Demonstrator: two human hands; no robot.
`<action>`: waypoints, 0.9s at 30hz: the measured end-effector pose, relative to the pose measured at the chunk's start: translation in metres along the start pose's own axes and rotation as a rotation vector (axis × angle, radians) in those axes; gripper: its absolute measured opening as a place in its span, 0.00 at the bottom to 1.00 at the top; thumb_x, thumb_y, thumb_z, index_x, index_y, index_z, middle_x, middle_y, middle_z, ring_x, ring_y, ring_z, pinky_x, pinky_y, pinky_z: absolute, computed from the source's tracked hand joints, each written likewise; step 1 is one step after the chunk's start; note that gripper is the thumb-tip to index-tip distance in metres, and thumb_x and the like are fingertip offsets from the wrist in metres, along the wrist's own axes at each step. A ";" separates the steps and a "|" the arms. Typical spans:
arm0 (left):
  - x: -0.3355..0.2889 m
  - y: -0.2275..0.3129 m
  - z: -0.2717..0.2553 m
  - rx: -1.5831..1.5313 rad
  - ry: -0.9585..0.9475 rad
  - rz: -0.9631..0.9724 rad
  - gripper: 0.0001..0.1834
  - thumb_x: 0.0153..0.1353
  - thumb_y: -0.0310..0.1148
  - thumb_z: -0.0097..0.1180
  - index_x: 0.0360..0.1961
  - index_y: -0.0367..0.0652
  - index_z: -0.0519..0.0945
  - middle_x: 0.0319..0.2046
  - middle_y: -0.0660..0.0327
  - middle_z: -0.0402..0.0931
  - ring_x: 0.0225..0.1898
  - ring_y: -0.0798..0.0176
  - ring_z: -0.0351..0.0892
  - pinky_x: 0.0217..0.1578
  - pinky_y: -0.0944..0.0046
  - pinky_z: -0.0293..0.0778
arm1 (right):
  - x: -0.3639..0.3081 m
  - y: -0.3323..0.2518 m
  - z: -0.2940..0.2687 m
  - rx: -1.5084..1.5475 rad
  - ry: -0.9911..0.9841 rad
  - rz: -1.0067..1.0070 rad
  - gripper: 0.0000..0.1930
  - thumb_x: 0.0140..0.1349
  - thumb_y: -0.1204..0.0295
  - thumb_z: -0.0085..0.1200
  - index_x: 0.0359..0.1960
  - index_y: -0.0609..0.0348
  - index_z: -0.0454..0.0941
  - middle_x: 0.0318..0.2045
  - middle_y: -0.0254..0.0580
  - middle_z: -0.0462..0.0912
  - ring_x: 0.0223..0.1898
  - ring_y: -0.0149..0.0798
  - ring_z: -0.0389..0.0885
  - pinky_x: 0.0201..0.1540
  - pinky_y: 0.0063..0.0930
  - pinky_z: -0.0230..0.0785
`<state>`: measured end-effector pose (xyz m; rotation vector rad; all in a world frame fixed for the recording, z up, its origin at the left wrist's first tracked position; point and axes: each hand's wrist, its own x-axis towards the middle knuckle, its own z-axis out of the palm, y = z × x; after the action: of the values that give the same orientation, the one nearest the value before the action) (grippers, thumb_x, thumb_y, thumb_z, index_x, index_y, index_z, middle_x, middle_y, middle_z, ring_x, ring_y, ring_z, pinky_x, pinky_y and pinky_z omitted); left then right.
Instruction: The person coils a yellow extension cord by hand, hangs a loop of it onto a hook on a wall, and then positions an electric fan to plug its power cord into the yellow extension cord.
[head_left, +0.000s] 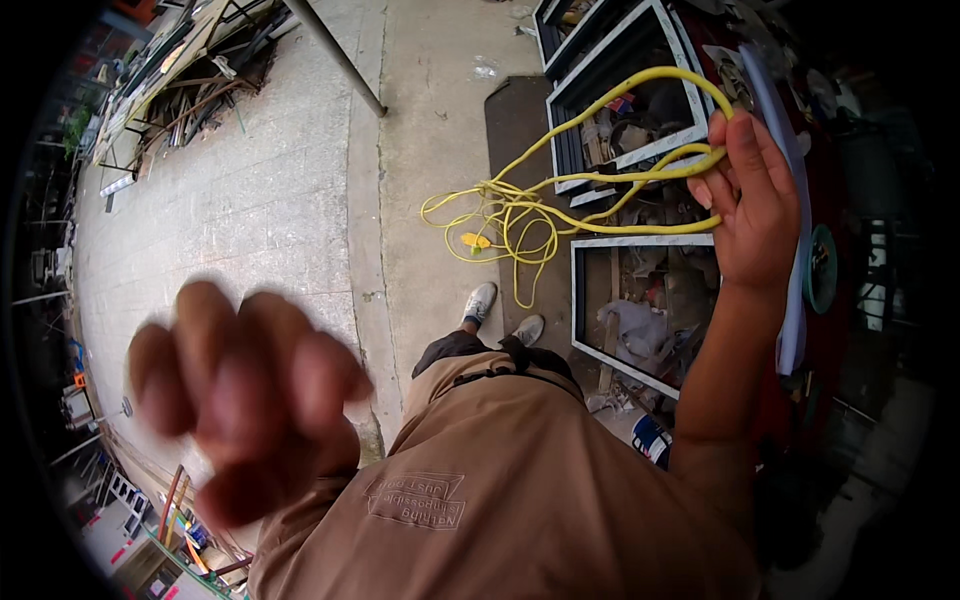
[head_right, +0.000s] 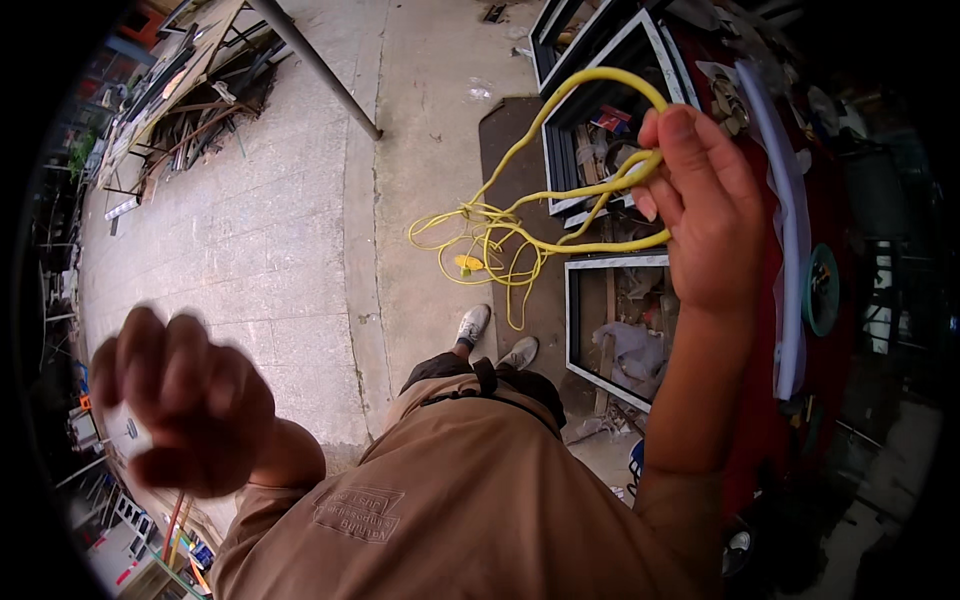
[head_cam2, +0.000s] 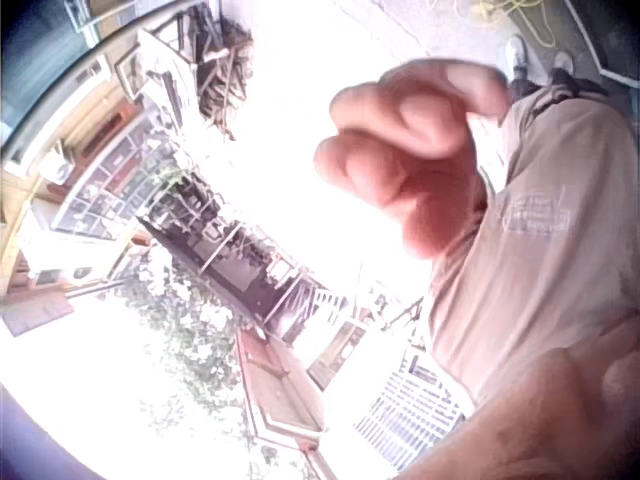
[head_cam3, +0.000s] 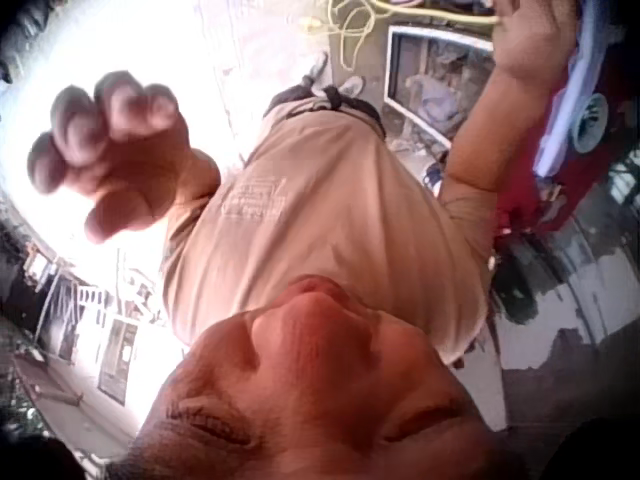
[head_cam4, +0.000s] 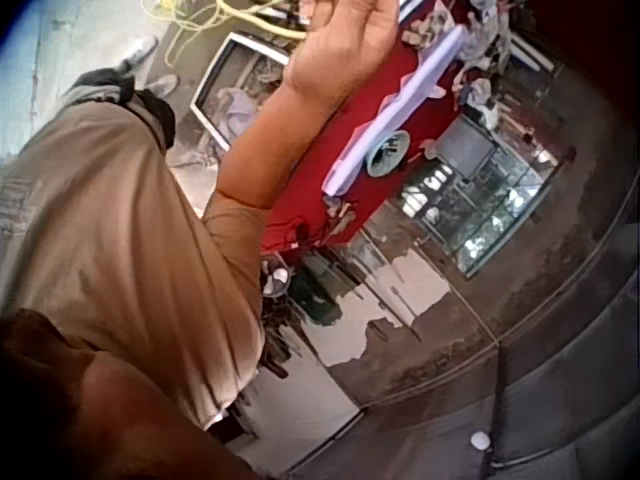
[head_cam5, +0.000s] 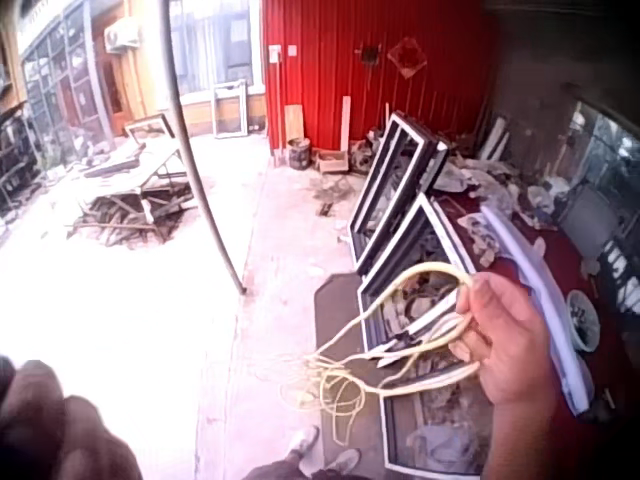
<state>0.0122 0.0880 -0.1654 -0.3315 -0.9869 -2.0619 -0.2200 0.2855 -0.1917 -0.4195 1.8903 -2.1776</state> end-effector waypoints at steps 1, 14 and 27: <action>-0.004 0.014 0.026 -0.115 -0.008 -0.065 0.09 0.68 0.31 0.61 0.45 0.42 0.77 0.42 0.60 0.73 0.42 0.61 0.77 0.47 0.63 0.78 | 0.006 -0.004 -0.004 -0.022 -0.055 0.001 0.15 0.76 0.62 0.52 0.41 0.63 0.80 0.24 0.25 0.69 0.21 0.17 0.57 0.29 0.16 0.56; -0.002 0.013 0.042 -0.319 -0.022 -0.317 0.04 0.67 0.30 0.65 0.41 0.51 0.84 0.42 0.65 0.82 0.45 0.64 0.81 0.44 0.66 0.80 | -0.014 -0.033 -0.062 -0.118 0.111 0.000 0.14 0.73 0.62 0.53 0.43 0.62 0.79 0.28 0.28 0.74 0.23 0.18 0.63 0.28 0.15 0.57; 0.028 -0.027 -0.012 -0.689 -0.600 -0.379 0.03 0.64 0.30 0.67 0.36 0.53 0.86 0.42 0.66 0.82 0.42 0.65 0.83 0.42 0.67 0.83 | -0.003 -0.108 -0.108 -0.485 0.333 -0.374 0.11 0.77 0.64 0.47 0.40 0.59 0.75 0.25 0.31 0.68 0.24 0.25 0.62 0.34 0.19 0.63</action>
<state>-0.0250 0.0729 -0.1730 -1.2570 -0.6516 -2.6888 -0.2542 0.4022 -0.0991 -0.5600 2.7339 -2.0790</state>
